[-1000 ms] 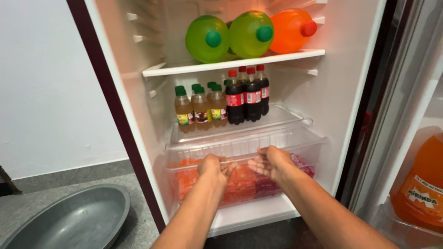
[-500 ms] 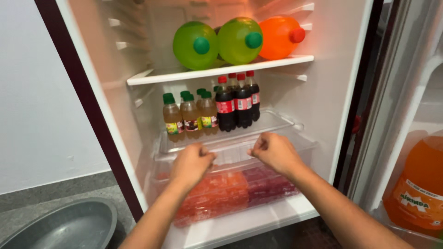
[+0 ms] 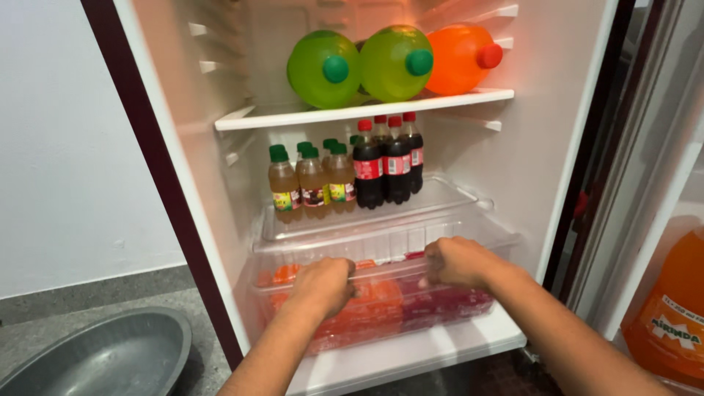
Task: The person transfers small, individually wrapped frozen items from a clear plastic bin into the freezer compartment of a refrigerator. They handle the items in small batches, placing them into the freezer drawer and arranging them. The person also moves the entire bin into the main refrigerator compartment and later retrieves items from it.
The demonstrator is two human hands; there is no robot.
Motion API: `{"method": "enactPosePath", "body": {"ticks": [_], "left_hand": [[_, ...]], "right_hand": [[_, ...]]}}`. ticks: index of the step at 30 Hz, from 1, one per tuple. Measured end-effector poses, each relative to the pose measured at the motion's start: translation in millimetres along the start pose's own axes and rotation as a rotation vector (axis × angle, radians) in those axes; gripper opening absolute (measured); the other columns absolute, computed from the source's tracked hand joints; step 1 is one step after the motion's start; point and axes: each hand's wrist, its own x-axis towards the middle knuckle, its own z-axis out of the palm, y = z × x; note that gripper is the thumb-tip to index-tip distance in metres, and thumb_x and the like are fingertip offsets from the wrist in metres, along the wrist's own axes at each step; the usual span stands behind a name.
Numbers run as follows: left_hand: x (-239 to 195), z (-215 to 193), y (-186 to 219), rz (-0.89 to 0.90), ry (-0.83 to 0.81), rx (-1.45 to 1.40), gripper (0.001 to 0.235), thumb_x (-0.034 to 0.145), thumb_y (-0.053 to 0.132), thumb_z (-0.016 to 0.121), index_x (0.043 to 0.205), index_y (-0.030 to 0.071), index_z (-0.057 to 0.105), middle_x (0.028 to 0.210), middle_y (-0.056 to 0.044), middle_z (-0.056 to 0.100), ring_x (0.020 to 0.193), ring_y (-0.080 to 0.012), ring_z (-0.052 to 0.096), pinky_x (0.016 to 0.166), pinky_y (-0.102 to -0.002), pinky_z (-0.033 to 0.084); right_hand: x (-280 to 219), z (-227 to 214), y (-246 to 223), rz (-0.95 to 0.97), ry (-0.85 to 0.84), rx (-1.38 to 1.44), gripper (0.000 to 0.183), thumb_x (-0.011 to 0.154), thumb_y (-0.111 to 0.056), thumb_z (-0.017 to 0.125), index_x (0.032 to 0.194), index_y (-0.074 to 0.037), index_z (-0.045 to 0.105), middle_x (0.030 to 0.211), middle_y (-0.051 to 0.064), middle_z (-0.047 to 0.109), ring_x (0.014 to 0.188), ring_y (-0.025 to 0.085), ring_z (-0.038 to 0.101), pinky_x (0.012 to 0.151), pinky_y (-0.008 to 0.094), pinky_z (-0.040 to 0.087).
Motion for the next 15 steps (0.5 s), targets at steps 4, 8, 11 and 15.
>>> {"method": "enactPosePath", "body": {"ticks": [4,8,11,15], "left_hand": [[1,-8,2,0.022,-0.02,-0.033,0.044,0.079,0.048,0.08,0.098,0.008,0.074,0.101,-0.02,0.073,0.102,-0.0392,0.069,0.089,-0.052,0.053],[10,-20,3,-0.087,-0.18,-0.104,0.081,0.082,0.081,0.057,0.084,0.002,0.075,0.092,-0.02,0.074,0.095,-0.0374,0.073,0.089,-0.051,0.055],[24,-15,0,-0.096,-0.161,-0.131,0.095,0.083,0.089,0.039,0.074,0.002,0.075,0.089,-0.021,0.075,0.095,-0.0373,0.072,0.09,-0.052,0.055],[37,-2,-6,-0.126,-0.192,-0.2,0.092,0.085,0.086,0.032,0.074,0.007,0.077,0.085,-0.016,0.076,0.093,-0.0334,0.073,0.091,-0.05,0.053]], "right_hand": [[5,-14,-6,0.158,-0.123,0.076,0.076,0.064,-0.064,0.084,0.106,-0.001,0.079,0.107,0.018,0.078,0.105,0.03,0.075,0.098,0.044,0.057],[22,-11,3,0.136,-0.034,0.387,0.073,0.074,-0.068,0.072,0.105,-0.003,0.082,0.102,0.019,0.082,0.099,0.029,0.078,0.094,0.043,0.058],[44,-1,23,0.2,0.035,0.414,0.07,0.072,-0.063,0.077,0.1,0.001,0.083,0.102,0.022,0.082,0.097,0.03,0.078,0.091,0.043,0.059],[91,26,48,0.248,-0.012,-0.086,0.057,0.068,-0.048,0.082,0.1,-0.002,0.084,0.103,0.023,0.08,0.095,0.032,0.076,0.089,0.043,0.059]]}}
